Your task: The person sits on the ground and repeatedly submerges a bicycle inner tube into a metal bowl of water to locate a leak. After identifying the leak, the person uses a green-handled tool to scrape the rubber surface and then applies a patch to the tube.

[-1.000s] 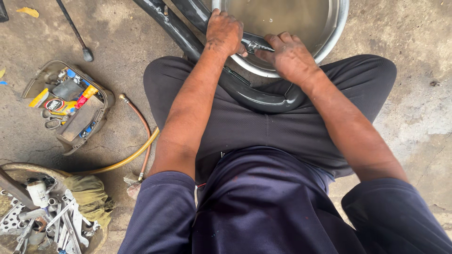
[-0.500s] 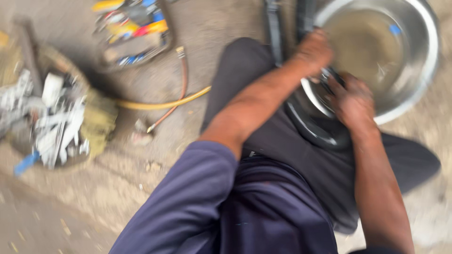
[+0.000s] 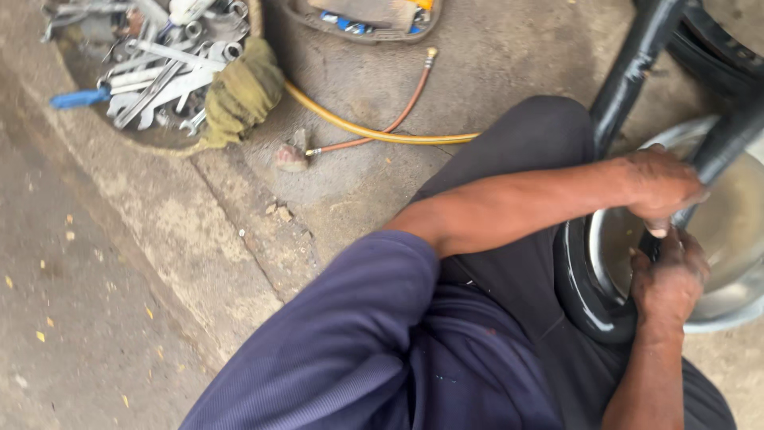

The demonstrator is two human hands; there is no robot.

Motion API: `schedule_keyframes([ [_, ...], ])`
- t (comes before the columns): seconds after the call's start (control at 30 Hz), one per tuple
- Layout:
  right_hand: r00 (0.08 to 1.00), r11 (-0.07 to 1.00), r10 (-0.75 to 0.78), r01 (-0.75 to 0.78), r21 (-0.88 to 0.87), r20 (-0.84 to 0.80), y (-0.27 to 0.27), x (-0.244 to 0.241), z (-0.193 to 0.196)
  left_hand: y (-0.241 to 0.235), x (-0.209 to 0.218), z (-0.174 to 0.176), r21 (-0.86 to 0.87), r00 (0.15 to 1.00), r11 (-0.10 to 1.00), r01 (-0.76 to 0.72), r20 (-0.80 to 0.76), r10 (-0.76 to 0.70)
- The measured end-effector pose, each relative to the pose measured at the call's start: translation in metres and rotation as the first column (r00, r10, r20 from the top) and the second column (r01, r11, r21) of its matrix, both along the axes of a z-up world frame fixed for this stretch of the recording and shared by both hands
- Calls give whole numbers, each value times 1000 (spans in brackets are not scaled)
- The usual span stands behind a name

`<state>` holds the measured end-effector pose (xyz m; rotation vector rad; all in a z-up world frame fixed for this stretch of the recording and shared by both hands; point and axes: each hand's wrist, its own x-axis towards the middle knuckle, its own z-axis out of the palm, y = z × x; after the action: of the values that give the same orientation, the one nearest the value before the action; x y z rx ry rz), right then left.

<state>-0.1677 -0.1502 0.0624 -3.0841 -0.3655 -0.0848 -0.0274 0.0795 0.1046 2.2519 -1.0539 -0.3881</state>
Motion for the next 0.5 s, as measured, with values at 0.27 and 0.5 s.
schedule_keyframes([
  [0.27,925,925,-379,379,11,-22,-20,15,-12,279,23,-76,-579,660,620,-530,177,730],
  [0.5,889,881,-459,454,135,-1,-31,11,-18,486,8,-187,286,469,410,-866,182,864],
])
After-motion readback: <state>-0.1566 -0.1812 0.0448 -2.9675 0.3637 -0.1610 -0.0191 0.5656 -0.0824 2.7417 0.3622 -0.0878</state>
